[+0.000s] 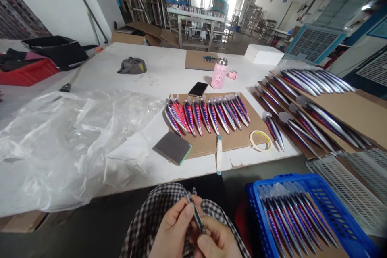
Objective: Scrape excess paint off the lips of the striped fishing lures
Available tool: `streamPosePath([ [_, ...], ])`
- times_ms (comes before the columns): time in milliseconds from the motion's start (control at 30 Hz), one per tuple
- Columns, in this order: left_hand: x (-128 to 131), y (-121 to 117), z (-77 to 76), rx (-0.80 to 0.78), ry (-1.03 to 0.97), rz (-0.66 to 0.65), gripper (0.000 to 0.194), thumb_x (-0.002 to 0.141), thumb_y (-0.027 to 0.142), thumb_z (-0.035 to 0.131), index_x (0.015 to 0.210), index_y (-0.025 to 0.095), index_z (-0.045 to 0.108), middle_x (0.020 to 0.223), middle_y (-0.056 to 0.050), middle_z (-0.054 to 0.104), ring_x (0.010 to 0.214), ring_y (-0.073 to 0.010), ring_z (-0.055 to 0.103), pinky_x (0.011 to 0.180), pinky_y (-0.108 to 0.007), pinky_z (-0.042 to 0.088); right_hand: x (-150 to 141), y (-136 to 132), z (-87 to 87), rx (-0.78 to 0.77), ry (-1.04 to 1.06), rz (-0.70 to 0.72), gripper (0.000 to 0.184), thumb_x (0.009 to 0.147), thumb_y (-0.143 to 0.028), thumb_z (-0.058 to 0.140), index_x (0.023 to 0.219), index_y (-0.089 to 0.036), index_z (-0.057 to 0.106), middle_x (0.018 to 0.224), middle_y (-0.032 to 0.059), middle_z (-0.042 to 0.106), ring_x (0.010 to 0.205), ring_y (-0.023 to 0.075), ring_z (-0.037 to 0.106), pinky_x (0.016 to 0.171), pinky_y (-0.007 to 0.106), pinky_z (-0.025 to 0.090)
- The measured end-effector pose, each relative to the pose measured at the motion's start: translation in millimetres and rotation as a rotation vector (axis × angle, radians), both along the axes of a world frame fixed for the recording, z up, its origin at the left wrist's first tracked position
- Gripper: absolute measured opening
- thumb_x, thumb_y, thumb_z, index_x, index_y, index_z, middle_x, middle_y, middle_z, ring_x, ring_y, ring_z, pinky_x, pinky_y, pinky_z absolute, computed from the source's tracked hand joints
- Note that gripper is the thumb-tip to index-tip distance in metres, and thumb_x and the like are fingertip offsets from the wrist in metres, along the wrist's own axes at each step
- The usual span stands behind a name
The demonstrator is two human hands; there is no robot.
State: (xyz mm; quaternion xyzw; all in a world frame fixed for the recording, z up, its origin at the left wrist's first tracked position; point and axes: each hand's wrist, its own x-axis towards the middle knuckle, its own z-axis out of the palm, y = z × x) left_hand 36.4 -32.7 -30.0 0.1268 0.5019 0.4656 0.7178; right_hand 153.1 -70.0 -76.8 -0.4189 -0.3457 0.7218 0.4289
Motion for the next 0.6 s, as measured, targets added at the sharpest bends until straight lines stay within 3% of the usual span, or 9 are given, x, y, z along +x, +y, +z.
streamPosePath([
  [133, -2.9, 1.5, -3.5, 0.025, 0.042, 0.059, 0.038, 0.054, 0.047, 0.087, 0.081, 0.021, 0.078, 0.071, 0.000, 0.073, 0.069, -0.0153, 0.064, 0.066, -0.022, 0.053, 7.8, 3.7, 0.5, 0.162, -0.333, -0.133, 0.033, 0.075, -0.051, 0.070, 0.086, -0.020, 0.070, 0.059, -0.0038, 0.051, 0.053, 0.0099, 0.041, 0.050, 0.020, 0.036],
  [233, -5.4, 0.6, -12.3, 0.027, 0.063, 0.041, 0.040, 0.053, 0.048, 0.087, 0.082, 0.022, 0.079, 0.076, -0.001, 0.075, 0.069, -0.0147, 0.062, 0.068, -0.022, 0.053, 13.5, 8.5, 8.6, 0.198, -0.496, -0.171, 0.013, 0.078, -0.029, 0.066, 0.084, -0.020, 0.073, 0.066, -0.0004, 0.064, 0.060, 0.0142, 0.056, 0.059, 0.022, 0.046],
  [333, -4.5, -1.2, -17.6, 0.039, 0.095, 0.064, 0.039, 0.057, 0.048, 0.086, 0.085, 0.022, 0.079, 0.079, -0.001, 0.076, 0.066, -0.0130, 0.060, 0.066, -0.021, 0.053, 16.4, 14.1, 16.7, 0.218, -0.529, -0.215, 0.012, 0.076, -0.019, 0.065, 0.083, -0.021, 0.075, 0.076, 0.0026, 0.074, 0.073, 0.0188, 0.067, 0.071, 0.025, 0.052],
  [467, -3.9, -1.4, -19.4, 0.086, 0.186, 0.071, 0.037, 0.059, 0.048, 0.084, 0.084, 0.021, 0.078, 0.078, -0.001, 0.076, 0.067, -0.0148, 0.061, 0.070, -0.023, 0.052, 19.2, 18.2, 14.8, 0.236, -0.546, -0.233, 0.009, 0.073, -0.017, 0.070, 0.079, -0.022, 0.076, 0.085, 0.0033, 0.078, 0.080, 0.0203, 0.070, 0.076, 0.026, 0.052],
  [600, -10.4, 1.3, -22.4, 0.163, 0.322, -0.018, 0.035, 0.064, 0.048, 0.079, 0.083, 0.019, 0.077, 0.077, -0.003, 0.076, 0.074, -0.0222, 0.067, 0.074, -0.029, 0.054, 21.1, 18.6, 3.7, 0.244, -0.574, -0.161, 0.009, 0.075, -0.028, 0.072, 0.077, -0.021, 0.076, 0.077, 0.0040, 0.077, 0.069, 0.0196, 0.067, 0.065, 0.026, 0.050],
])
